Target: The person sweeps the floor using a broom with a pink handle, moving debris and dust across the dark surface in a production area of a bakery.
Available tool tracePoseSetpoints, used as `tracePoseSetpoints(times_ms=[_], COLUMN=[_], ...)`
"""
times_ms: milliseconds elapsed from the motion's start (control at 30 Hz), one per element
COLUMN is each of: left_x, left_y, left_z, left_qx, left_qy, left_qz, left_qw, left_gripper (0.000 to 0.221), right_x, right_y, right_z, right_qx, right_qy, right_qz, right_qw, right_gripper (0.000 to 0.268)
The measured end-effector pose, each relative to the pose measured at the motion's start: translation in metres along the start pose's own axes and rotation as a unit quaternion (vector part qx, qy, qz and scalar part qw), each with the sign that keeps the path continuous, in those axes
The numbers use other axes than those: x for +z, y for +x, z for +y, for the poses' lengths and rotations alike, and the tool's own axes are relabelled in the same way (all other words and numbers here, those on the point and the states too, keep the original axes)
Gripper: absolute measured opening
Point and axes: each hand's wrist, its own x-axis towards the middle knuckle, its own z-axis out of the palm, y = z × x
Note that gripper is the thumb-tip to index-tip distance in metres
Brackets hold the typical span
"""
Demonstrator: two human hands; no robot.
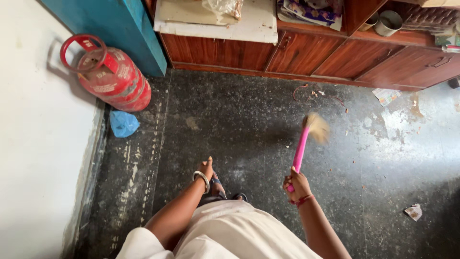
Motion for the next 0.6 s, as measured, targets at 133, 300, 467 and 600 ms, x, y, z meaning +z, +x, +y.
tracePoseSetpoints(times_ms=[133,300,467,600], left_x=[0.029,0.067,0.077,0.073], left_y=[-0.028,-0.057,-0.077,-0.078], left_z=[-0.019,-0.028,-0.025,-0.027], left_qx=[0.112,0.174,0.144,0.157], left_qy=[0.124,0.072,-0.005,0.032], left_qz=[0.001,-0.027,-0.041,-0.039], left_qw=[0.986,0.982,0.989,0.986], left_gripper=[0.061,0.068,0.054,0.057], right_x=[0.0,0.011,0.062,0.125], right_y=[-0.117,-0.208,-0.207,-0.153], right_z=[0.011,0.034,0.039,0.03], right_qx=[-0.098,-0.075,-0.08,-0.098], right_qy=[-0.007,-0.092,-0.226,-0.2], right_qz=[-0.07,-0.166,-0.316,-0.367], right_qw=[0.993,0.979,0.918,0.903], right_gripper=[0.018,0.028,0.023,0.011])
